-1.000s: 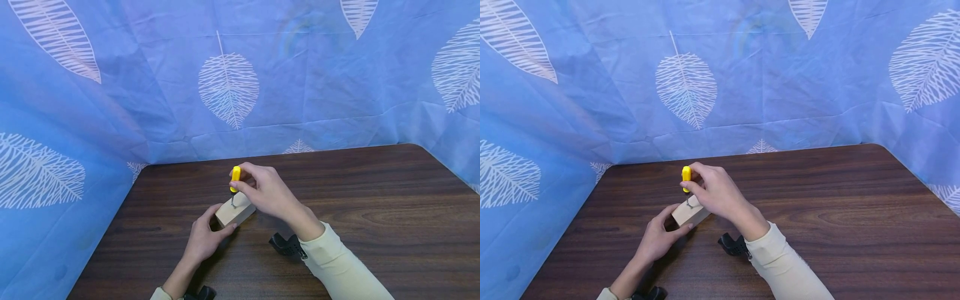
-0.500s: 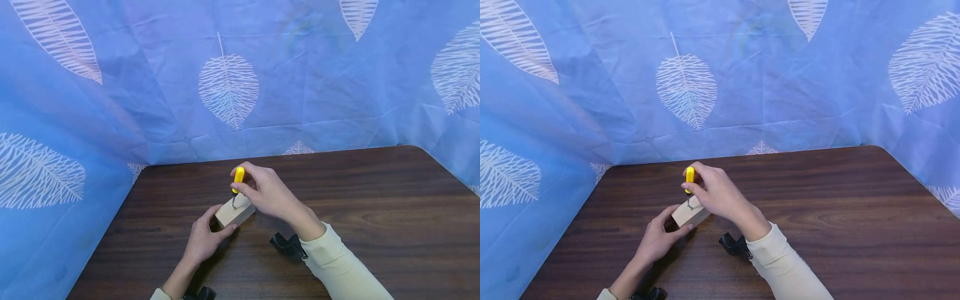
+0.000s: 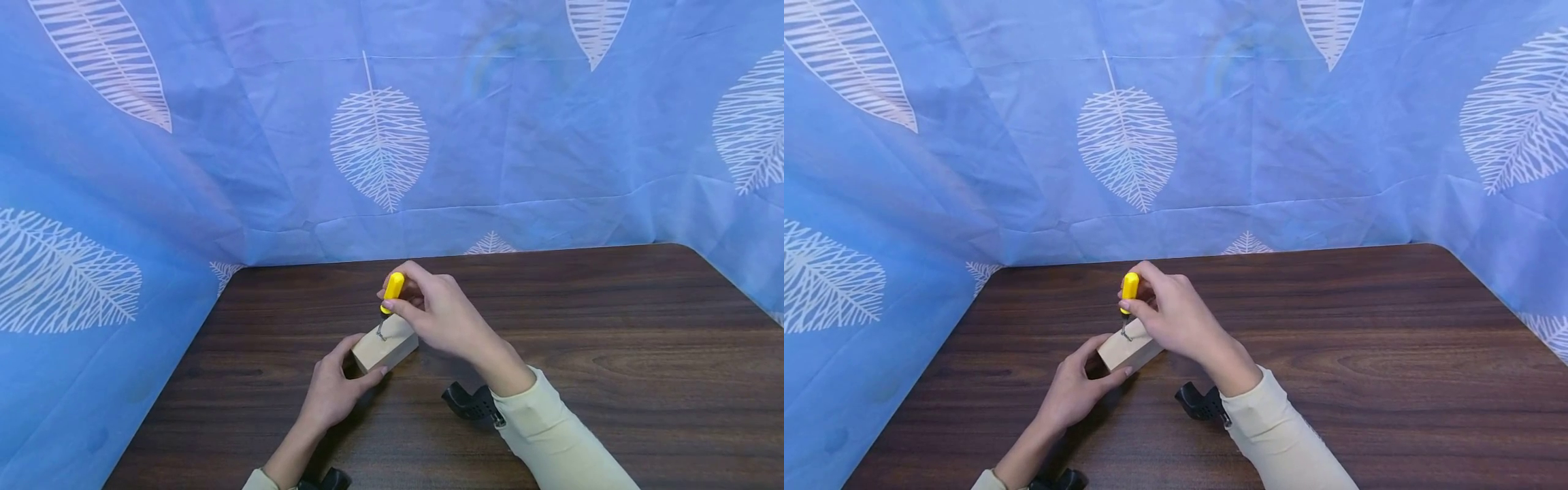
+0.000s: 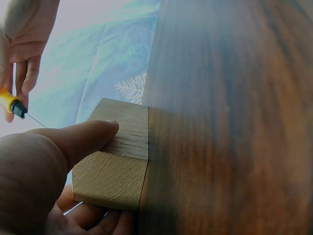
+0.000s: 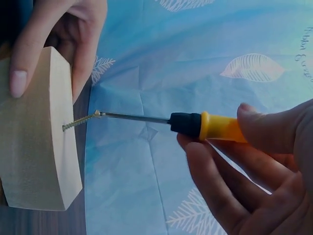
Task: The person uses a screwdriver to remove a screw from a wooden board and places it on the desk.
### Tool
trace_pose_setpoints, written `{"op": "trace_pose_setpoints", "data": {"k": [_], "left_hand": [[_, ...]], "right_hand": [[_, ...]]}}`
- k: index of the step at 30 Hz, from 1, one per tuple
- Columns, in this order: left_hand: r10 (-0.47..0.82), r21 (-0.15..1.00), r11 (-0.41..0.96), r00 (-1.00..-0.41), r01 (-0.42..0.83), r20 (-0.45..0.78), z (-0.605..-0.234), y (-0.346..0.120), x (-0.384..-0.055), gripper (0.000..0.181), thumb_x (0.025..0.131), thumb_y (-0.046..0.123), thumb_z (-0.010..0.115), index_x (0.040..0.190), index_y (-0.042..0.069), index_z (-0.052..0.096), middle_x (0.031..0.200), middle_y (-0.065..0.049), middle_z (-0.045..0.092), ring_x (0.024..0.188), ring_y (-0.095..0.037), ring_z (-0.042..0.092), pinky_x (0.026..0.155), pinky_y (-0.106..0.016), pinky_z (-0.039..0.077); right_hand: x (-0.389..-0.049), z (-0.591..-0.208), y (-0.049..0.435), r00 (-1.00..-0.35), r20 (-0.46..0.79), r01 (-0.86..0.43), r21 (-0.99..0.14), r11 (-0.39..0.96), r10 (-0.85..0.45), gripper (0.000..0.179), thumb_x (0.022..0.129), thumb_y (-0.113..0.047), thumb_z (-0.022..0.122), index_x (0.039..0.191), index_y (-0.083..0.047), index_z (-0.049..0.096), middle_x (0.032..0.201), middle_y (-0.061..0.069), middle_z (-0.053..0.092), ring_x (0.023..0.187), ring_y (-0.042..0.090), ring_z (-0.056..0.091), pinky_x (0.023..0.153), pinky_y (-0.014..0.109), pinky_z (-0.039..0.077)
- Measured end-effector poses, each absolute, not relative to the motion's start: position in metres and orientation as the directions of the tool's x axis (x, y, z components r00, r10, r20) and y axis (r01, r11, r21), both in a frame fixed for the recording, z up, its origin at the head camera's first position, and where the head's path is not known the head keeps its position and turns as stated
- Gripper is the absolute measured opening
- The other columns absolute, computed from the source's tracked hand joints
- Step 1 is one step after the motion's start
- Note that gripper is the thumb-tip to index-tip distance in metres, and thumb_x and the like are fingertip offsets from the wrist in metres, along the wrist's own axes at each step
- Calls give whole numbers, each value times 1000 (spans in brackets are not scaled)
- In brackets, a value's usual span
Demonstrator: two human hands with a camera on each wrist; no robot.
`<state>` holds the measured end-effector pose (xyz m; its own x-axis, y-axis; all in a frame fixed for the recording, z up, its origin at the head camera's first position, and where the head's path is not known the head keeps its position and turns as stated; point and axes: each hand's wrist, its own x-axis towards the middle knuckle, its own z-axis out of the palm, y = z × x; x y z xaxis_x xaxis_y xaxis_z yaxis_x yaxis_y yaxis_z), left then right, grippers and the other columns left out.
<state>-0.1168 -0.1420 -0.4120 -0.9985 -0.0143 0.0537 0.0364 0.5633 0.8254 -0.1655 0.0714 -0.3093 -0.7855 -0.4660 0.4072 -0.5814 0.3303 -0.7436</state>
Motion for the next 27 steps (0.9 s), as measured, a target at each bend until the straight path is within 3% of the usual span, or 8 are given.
{"op": "trace_pose_setpoints", "data": {"k": [4, 12, 19, 23, 27], "left_hand": [[-15, 825, 564, -998, 36, 54, -412, -142, -117, 55, 88, 28, 91, 138, 22, 68, 136, -6, 74, 120, -27, 66, 104, -56, 50], [-18, 818, 575, -999, 29, 48, -411, -142, -116, 56, 88, 28, 91, 139, 21, 68, 137, -7, 73, 121, -28, 66, 103, -57, 50], [-18, 820, 571, -998, 37, 58, -411, -141, -117, 56, 88, 27, 91, 139, 20, 68, 136, -8, 73, 121, -28, 66, 102, -55, 50], [-19, 821, 569, -998, 40, 62, -411, -142, -117, 56, 88, 27, 91, 138, 21, 68, 134, -8, 74, 119, -27, 67, 100, -51, 51], [-18, 829, 557, -997, 47, 69, -411, -141, -117, 56, 87, 29, 91, 138, 21, 68, 131, -9, 75, 116, -26, 67, 97, -49, 51]], "right_hand": [[-166, -309, 70, -787, 385, -573, -744, 342, -482, 27, 104, -10, 71, 130, -12, 66, 116, 1, 79, 102, 14, 76, 91, 39, 61], [-166, -312, 68, -786, 396, -589, -712, 381, -475, 36, 103, -13, 73, 137, -13, 62, 110, -1, 75, 98, 13, 72, 83, 29, 60], [-167, -310, 78, -813, 381, -549, -753, 363, -440, 59, 104, -12, 72, 158, -17, 50, 117, 2, 76, 102, 14, 73, 86, 34, 60], [-170, -310, 107, -877, 321, -458, -785, 418, -358, 56, 103, -18, 75, 152, -11, 50, 114, 5, 76, 101, 17, 75, 90, 37, 62], [-173, -325, 159, -935, 169, -328, -745, 581, -312, 53, 100, -24, 78, 143, -3, 55, 107, 7, 75, 91, 15, 74, 78, 32, 61]]}}
